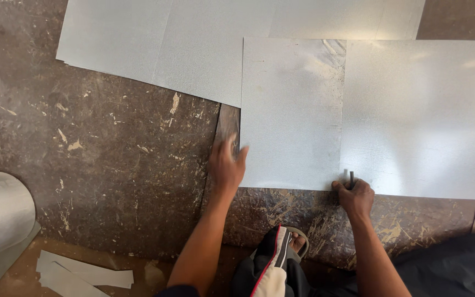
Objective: The person sits on the workshop floor with thin metal sheets, aligning sheets over templates and scribing cut lines with a hand tool. They lift and fold sheets along the scored lines, separate pieces, and stack the cut sheets aside.
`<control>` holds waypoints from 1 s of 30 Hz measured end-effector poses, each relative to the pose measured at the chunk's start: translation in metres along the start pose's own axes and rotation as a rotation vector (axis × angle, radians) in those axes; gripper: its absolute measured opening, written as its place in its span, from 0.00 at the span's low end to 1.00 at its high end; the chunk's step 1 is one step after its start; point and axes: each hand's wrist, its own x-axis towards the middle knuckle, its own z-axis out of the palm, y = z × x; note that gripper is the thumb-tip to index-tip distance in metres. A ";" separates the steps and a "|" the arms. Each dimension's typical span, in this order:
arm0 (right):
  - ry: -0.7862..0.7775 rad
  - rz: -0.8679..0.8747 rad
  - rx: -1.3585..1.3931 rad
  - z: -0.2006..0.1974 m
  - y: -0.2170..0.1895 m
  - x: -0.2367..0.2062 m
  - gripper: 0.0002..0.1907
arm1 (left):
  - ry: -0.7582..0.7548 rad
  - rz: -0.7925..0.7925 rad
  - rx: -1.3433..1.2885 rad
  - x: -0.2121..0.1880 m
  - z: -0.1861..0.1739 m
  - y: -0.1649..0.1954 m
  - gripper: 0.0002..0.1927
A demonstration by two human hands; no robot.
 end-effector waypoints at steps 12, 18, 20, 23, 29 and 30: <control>-0.009 0.046 0.101 -0.006 -0.007 -0.003 0.19 | 0.061 -0.373 0.245 0.210 0.065 0.089 0.41; 0.009 0.027 0.117 -0.005 -0.007 -0.005 0.17 | 0.124 -0.388 0.217 0.211 0.084 0.085 0.39; 0.009 0.025 0.145 -0.004 -0.007 -0.005 0.18 | 0.107 -0.472 0.200 0.216 0.087 0.082 0.37; 0.019 0.002 0.136 -0.004 -0.007 -0.005 0.18 | 0.125 -0.469 0.206 0.217 0.091 0.079 0.35; 0.044 -0.054 0.178 -0.004 -0.004 -0.007 0.19 | 0.140 -0.421 0.204 0.214 0.095 0.074 0.33; 0.043 -0.054 0.184 -0.004 -0.004 -0.007 0.19 | 0.134 -0.422 0.213 0.214 0.096 0.073 0.32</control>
